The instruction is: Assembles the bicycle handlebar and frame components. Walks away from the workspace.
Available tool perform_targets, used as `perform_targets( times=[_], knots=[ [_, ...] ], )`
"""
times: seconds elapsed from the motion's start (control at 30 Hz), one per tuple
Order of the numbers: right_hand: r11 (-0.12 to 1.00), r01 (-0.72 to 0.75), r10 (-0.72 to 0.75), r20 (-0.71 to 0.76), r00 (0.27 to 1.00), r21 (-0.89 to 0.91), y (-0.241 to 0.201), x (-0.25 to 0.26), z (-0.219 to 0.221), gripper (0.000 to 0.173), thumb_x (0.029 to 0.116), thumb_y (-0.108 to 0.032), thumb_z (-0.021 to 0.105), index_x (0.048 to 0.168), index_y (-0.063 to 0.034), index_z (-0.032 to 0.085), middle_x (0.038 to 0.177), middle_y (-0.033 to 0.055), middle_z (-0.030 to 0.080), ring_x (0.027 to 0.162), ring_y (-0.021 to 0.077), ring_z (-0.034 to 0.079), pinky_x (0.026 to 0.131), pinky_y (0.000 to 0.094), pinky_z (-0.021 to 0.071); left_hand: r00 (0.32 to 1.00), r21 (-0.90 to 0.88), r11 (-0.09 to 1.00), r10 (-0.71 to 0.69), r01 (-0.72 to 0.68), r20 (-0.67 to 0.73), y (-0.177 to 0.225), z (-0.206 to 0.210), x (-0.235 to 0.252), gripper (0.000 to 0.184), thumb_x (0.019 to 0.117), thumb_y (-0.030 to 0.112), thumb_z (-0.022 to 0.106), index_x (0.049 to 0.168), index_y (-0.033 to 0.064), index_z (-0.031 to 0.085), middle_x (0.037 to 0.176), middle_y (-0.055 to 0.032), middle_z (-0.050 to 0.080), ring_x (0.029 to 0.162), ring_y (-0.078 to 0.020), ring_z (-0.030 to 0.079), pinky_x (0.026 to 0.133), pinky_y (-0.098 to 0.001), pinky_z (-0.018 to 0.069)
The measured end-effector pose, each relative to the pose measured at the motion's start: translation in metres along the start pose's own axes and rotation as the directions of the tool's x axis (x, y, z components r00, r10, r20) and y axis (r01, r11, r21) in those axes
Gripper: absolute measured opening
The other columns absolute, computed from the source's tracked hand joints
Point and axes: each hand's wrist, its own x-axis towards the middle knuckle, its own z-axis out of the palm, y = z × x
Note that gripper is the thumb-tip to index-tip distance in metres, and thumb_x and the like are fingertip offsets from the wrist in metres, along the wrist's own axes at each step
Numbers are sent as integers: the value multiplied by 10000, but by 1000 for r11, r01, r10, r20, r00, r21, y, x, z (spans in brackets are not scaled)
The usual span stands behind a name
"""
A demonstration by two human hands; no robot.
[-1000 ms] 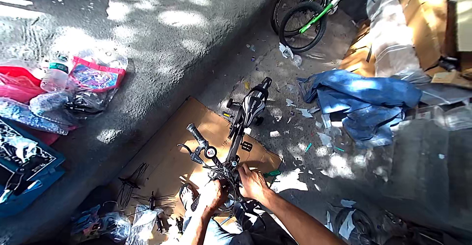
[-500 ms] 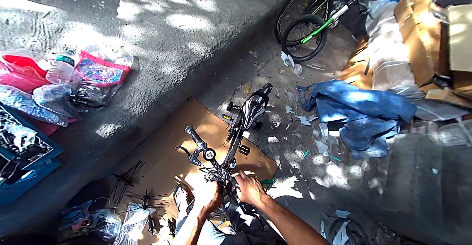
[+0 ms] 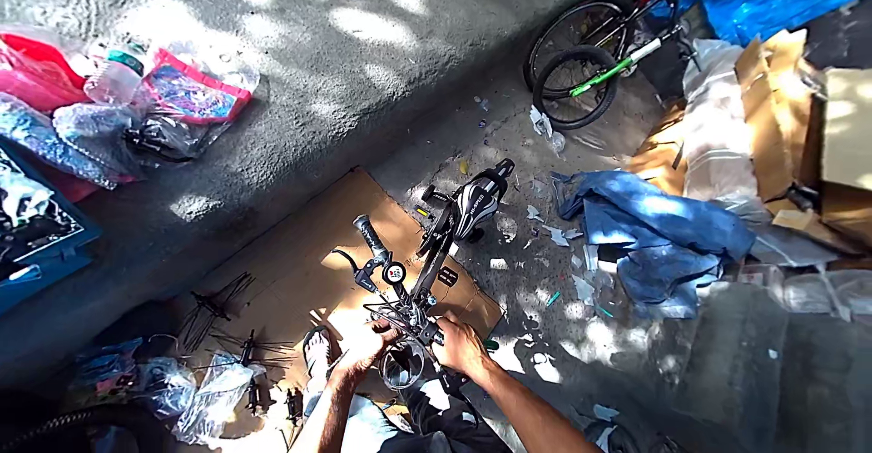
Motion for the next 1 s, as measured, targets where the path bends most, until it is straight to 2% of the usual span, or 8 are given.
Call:
perform_targets(
  times=[0.17,0.3,0.43,0.57,0.63,0.77,0.9,1.0],
  knots=[
    [1000,-16,16,17,1000,-27,-3,0,-3,437,873,-379,626,1208,-104,681,1336,101,611,1112,247,670,917,468,568,998,-54,998,24,-21,64,-1,0,7,146,851,212,825,899,84,774,847,-9,750,805,-91,698,792,-309,575],
    [999,-17,18,23,1000,-36,-5,1,-3,451,865,-384,637,1212,-101,684,1329,100,615,1133,243,661,941,457,560,999,54,998,13,-15,39,15,5,5,121,861,210,783,850,94,750,786,17,723,739,-64,674,742,-296,565],
    [999,-26,27,18,999,-38,-7,2,-3,460,866,-378,637,1236,-108,686,1338,103,616,1140,243,661,951,458,555,1000,300,954,-3,11,-30,26,3,7,253,848,283,754,1020,98,750,962,-29,748,915,-127,706,904,-406,568],
    [999,-24,25,13,1000,-35,-7,2,-1,449,864,-381,632,1224,-118,687,1331,87,618,1134,227,662,944,447,561,997,7,1000,-6,7,-77,19,8,6,140,826,86,787,946,37,733,889,-32,750,842,-104,714,826,-311,596],
    [999,-22,22,15,1000,-26,-7,2,-2,450,866,-376,633,1230,-117,688,1329,87,620,1140,229,659,954,449,555,996,-10,999,-47,47,-77,24,11,5,147,813,87,782,937,45,715,859,-13,724,806,-91,688,783,-296,579],
    [999,-7,7,2,1000,-36,-3,3,0,457,863,-372,634,1238,-117,691,1333,84,625,1136,227,664,951,451,558,991,74,989,-131,131,-5,35,13,7,285,826,139,777,1075,38,680,940,-31,703,832,-86,672,792,-295,569],
    [999,-21,21,6,1000,-49,-3,5,0,462,865,-381,637,1241,-117,694,1359,86,614,1140,240,665,948,467,559,991,-17,997,-73,75,112,26,5,9,192,827,139,802,976,78,696,869,8,697,761,-71,650,714,-268,555],
    [997,-29,31,24,999,-67,-4,5,-4,467,864,-373,631,1254,-122,689,1365,87,611,1141,243,663,949,469,555,959,-52,998,-30,47,281,21,-6,4,168,935,138,696,1093,80,695,977,16,706,884,-63,653,824,-283,551]
  ],
)
